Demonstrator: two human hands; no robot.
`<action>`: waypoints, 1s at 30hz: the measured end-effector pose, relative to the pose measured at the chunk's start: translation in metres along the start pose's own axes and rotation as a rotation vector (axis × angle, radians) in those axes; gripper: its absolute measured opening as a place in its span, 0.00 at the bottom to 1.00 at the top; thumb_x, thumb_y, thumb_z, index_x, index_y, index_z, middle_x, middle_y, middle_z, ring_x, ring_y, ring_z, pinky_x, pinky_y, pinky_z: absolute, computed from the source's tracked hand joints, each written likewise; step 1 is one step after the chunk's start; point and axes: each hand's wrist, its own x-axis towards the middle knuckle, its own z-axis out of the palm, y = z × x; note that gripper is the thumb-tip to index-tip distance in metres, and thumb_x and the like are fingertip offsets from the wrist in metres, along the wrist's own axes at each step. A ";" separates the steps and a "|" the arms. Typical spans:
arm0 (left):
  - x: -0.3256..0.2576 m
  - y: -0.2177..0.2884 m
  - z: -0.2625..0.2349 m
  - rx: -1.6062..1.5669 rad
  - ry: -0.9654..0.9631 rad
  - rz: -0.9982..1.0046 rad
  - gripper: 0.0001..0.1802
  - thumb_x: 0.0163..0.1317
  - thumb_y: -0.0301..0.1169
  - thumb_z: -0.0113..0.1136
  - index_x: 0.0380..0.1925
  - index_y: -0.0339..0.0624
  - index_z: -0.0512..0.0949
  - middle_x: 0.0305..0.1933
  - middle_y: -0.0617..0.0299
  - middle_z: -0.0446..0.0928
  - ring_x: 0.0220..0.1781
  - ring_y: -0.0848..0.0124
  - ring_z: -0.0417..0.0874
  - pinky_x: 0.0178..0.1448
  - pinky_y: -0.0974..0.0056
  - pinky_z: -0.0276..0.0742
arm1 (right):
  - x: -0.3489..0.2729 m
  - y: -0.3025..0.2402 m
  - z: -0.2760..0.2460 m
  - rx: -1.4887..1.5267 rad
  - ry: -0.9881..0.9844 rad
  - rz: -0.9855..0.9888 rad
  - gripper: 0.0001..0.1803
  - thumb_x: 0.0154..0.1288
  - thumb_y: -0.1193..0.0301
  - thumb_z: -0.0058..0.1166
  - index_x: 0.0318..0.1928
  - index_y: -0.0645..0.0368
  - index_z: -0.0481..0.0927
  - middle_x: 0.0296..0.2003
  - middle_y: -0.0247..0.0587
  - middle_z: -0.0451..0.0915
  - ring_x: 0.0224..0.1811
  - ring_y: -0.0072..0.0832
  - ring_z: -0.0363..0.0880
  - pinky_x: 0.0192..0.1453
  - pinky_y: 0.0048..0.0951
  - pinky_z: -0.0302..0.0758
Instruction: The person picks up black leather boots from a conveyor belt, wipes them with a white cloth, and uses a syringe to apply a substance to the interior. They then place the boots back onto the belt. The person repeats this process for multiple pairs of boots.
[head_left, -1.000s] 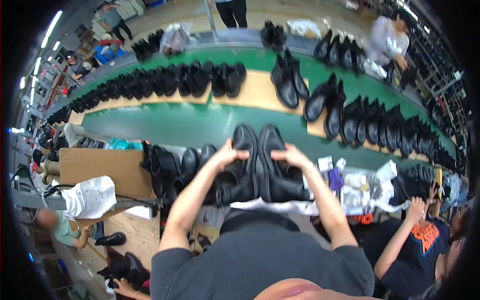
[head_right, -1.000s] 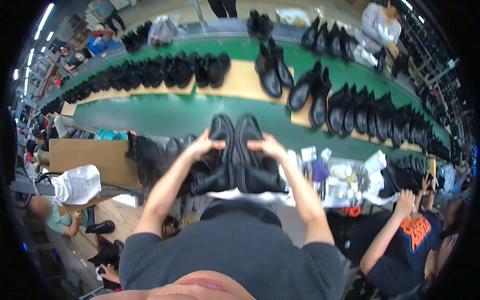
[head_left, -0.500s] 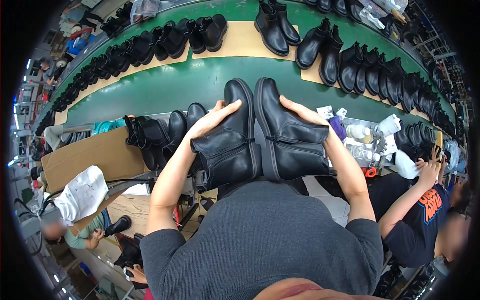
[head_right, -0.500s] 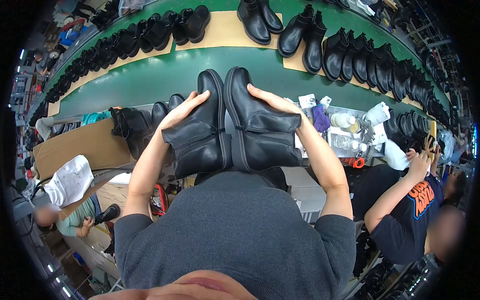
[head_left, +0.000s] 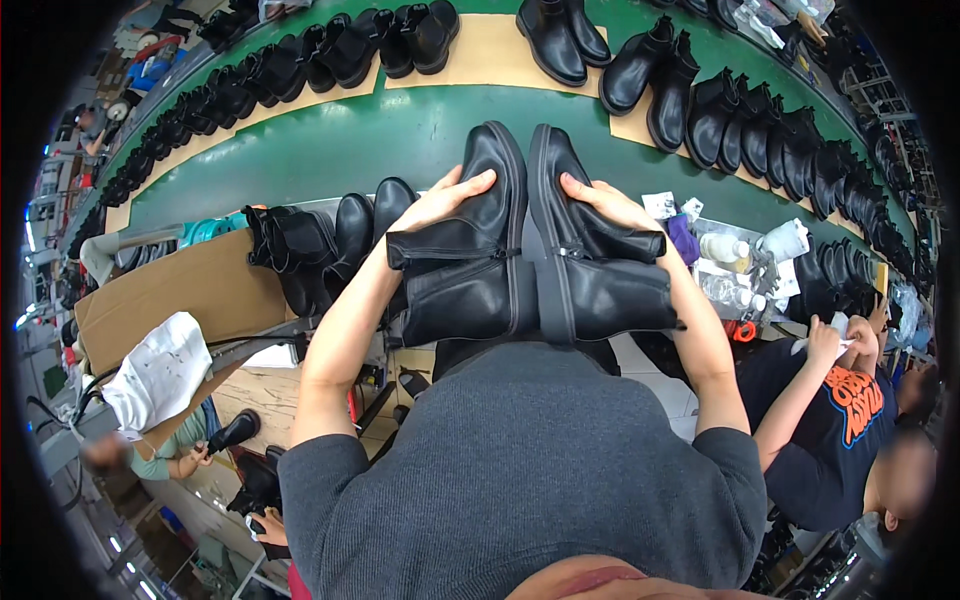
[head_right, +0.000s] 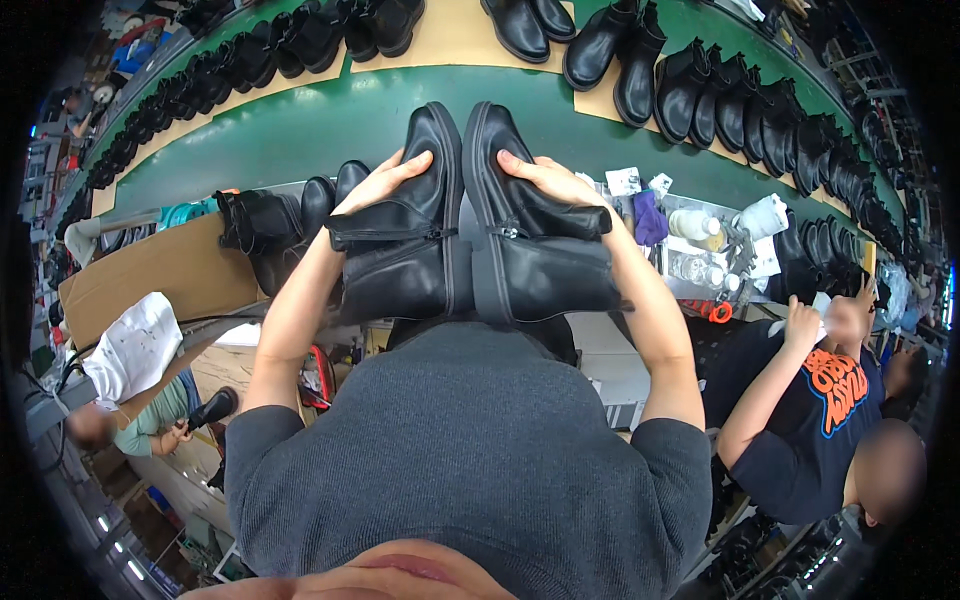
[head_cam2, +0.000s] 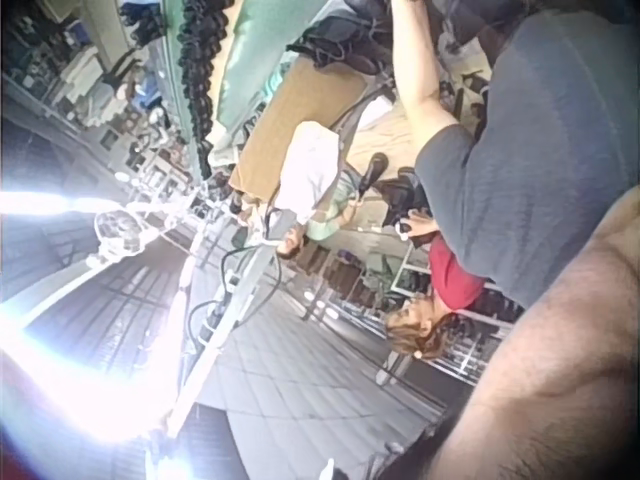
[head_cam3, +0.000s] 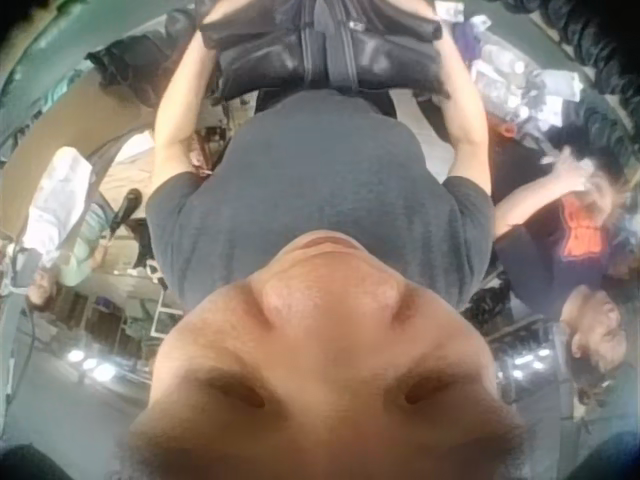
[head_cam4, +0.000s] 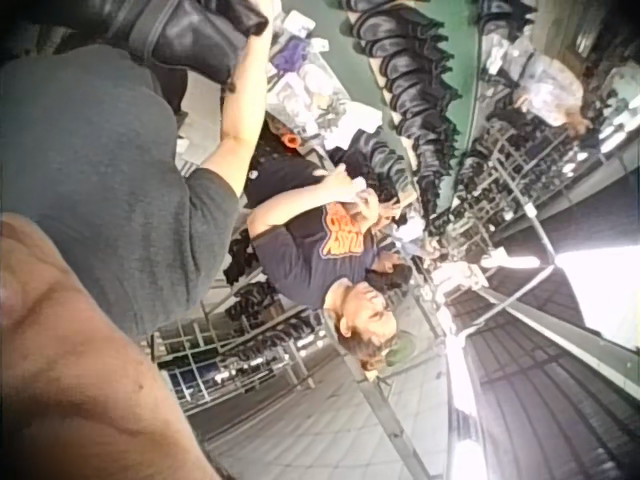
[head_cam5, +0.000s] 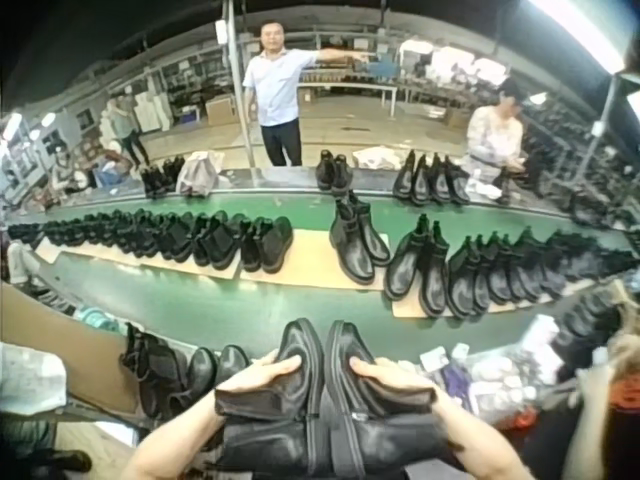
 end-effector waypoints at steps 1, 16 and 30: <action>0.000 0.004 -0.008 0.059 0.037 -0.021 0.40 0.61 0.46 0.61 0.61 0.25 0.60 0.57 0.44 0.71 0.53 0.63 0.78 0.50 0.63 0.80 | 0.008 0.001 0.005 0.286 -0.177 0.057 0.34 0.62 0.44 0.53 0.43 0.69 0.78 0.34 0.45 0.83 0.32 0.28 0.82 0.34 0.28 0.79; 0.015 -0.003 0.033 -0.694 -0.684 0.290 0.49 0.62 0.68 0.34 0.61 0.29 0.61 0.55 0.45 0.72 0.49 0.59 0.79 0.47 0.57 0.78 | 0.050 0.028 -0.020 0.805 -0.386 -0.128 0.25 0.63 0.48 0.54 0.40 0.61 0.81 0.32 0.39 0.83 0.32 0.26 0.82 0.35 0.28 0.78; 0.011 0.040 0.009 -0.233 -0.139 -0.076 0.21 0.65 0.48 0.54 0.43 0.40 0.77 0.40 0.58 0.81 0.36 0.67 0.82 0.43 0.61 0.80 | 0.075 -0.036 -0.035 0.300 -0.212 0.005 0.21 0.62 0.52 0.58 0.39 0.58 0.81 0.31 0.36 0.83 0.31 0.24 0.81 0.36 0.28 0.77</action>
